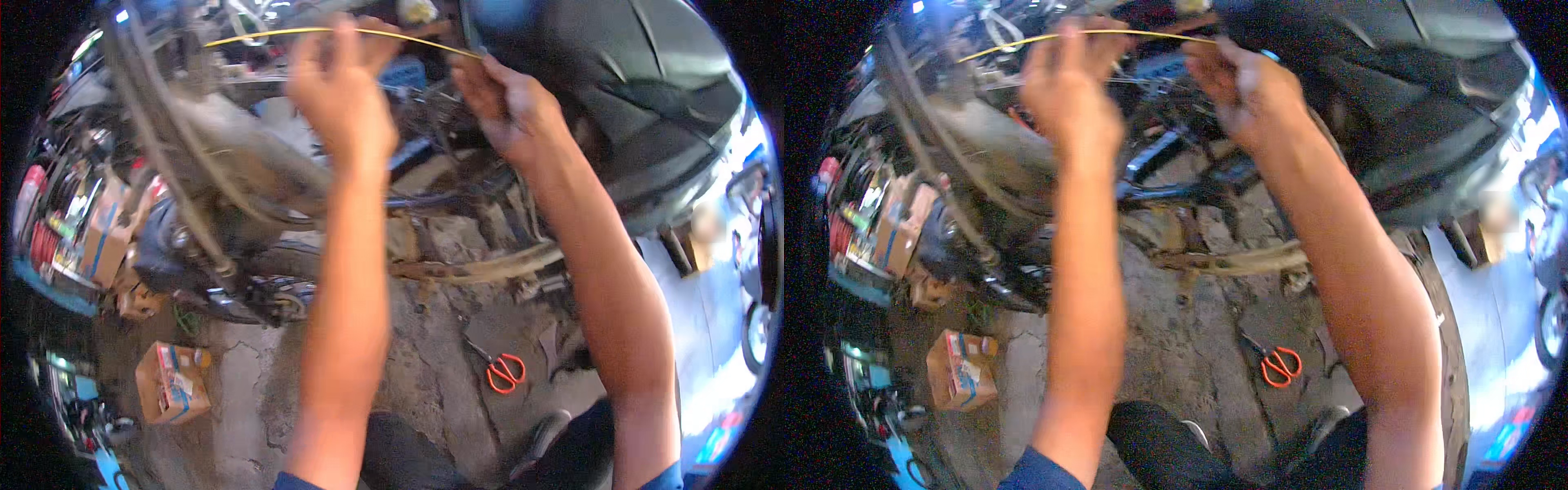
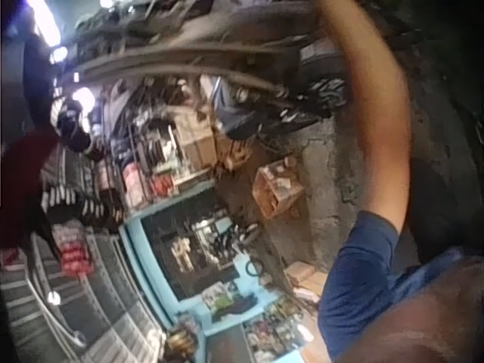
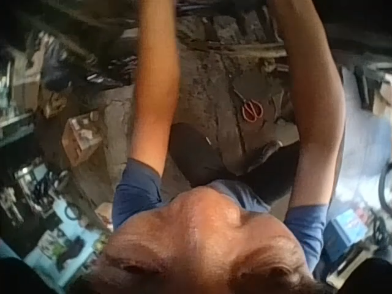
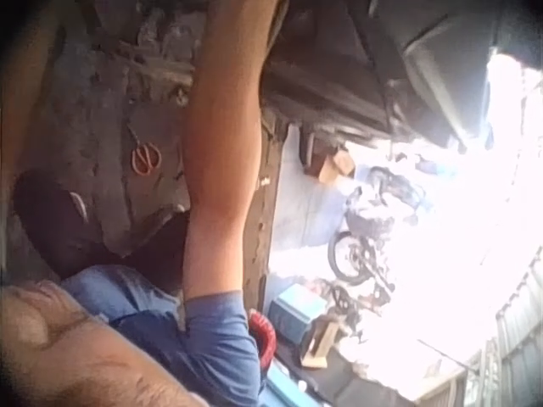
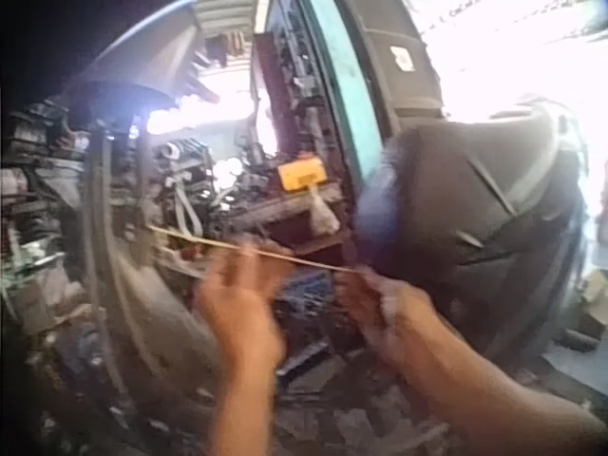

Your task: The recorder prepares a welding machine and wires, then performs welding on parts of a motorcycle frame.

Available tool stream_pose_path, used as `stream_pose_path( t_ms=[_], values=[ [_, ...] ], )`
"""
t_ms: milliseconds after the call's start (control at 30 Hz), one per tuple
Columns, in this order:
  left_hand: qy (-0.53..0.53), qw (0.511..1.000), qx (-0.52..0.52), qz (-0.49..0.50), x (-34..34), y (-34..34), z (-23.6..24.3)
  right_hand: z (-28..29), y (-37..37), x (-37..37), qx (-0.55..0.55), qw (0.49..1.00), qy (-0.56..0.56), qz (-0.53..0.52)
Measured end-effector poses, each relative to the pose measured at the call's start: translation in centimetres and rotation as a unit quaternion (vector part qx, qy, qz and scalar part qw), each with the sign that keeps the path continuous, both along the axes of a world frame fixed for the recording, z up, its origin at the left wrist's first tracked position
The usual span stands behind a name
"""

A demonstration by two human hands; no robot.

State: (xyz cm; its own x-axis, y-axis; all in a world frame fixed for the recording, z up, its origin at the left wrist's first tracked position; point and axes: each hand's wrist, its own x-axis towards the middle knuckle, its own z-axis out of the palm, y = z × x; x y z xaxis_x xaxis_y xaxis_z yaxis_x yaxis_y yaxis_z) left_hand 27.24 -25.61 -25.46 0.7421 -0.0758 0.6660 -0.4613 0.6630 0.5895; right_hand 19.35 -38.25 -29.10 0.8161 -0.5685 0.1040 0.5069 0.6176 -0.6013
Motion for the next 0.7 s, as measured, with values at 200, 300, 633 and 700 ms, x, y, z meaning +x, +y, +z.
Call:
stream_pose_path(
  t_ms=[200, 300, 633, 700],
  values=[
    [-0.040, 0.999, 0.013, 0.003, 2.1, 3.0, 2.0, 0.0, 0.7, -0.1, 0.135, 0.990, 0.005, -0.025],
    [-0.058, 0.997, 0.043, 0.019, 2.1, 3.3, 2.2, 0.2, 1.6, 0.0, 0.145, 0.986, -0.062, -0.059],
    [0.006, 1.000, 0.013, 0.022, 0.3, 2.9, 1.8, 0.2, 2.0, 1.3, 0.199, 0.971, -0.104, -0.088],
    [-0.015, 0.999, 0.044, 0.017, 0.5, 2.9, 1.9, 0.2, 1.8, 1.4, 0.207, 0.968, -0.102, -0.100]
  ],
)
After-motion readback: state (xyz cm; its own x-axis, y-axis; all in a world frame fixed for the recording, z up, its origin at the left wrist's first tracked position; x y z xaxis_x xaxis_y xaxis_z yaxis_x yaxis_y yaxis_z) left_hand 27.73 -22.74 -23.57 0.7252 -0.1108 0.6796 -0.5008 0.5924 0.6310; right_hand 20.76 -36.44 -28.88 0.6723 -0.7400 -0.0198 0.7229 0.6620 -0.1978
